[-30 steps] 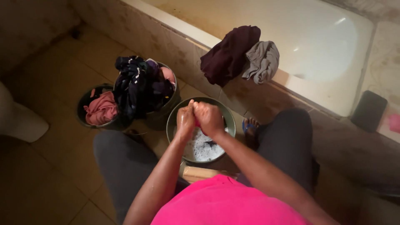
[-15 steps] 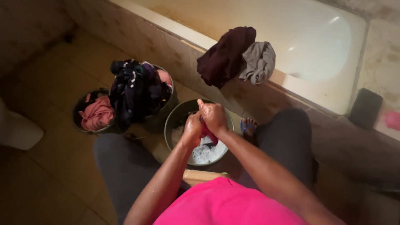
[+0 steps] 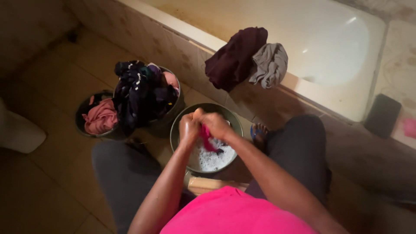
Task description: Manually wash clothes in a bucket with soapy water.
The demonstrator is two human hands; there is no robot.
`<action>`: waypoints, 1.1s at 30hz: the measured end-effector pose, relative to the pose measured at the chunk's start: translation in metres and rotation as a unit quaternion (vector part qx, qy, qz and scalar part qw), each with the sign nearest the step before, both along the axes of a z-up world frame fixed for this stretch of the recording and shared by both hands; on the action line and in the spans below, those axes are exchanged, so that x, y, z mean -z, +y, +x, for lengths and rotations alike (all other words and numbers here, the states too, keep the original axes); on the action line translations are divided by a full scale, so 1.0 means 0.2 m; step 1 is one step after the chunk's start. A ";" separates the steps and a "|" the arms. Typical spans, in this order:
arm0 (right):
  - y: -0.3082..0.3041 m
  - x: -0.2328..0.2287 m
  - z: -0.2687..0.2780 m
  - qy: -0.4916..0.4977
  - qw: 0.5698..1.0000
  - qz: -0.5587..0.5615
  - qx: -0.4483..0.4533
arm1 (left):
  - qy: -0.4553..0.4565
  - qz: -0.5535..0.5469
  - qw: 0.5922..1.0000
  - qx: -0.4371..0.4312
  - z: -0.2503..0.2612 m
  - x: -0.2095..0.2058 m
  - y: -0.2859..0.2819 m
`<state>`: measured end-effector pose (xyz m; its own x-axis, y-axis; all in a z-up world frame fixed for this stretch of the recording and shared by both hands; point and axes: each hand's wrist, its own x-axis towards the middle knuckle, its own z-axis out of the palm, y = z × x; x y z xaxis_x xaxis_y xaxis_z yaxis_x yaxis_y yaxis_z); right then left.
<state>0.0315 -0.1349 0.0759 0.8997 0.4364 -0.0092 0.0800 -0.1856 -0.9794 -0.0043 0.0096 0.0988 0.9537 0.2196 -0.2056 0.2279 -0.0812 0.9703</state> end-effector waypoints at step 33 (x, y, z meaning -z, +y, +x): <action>0.01 -0.30 -0.11 -0.214 0.962 -0.116 0.126 | -0.187 0.275 0.941 0.064 0.01 0.11 0.04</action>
<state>0.0102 -0.1320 0.1360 0.9195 0.2351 0.3150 0.3907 -0.4608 -0.7968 -0.0025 0.0174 0.0759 0.9627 0.0728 0.2606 -0.1668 -0.5985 0.7836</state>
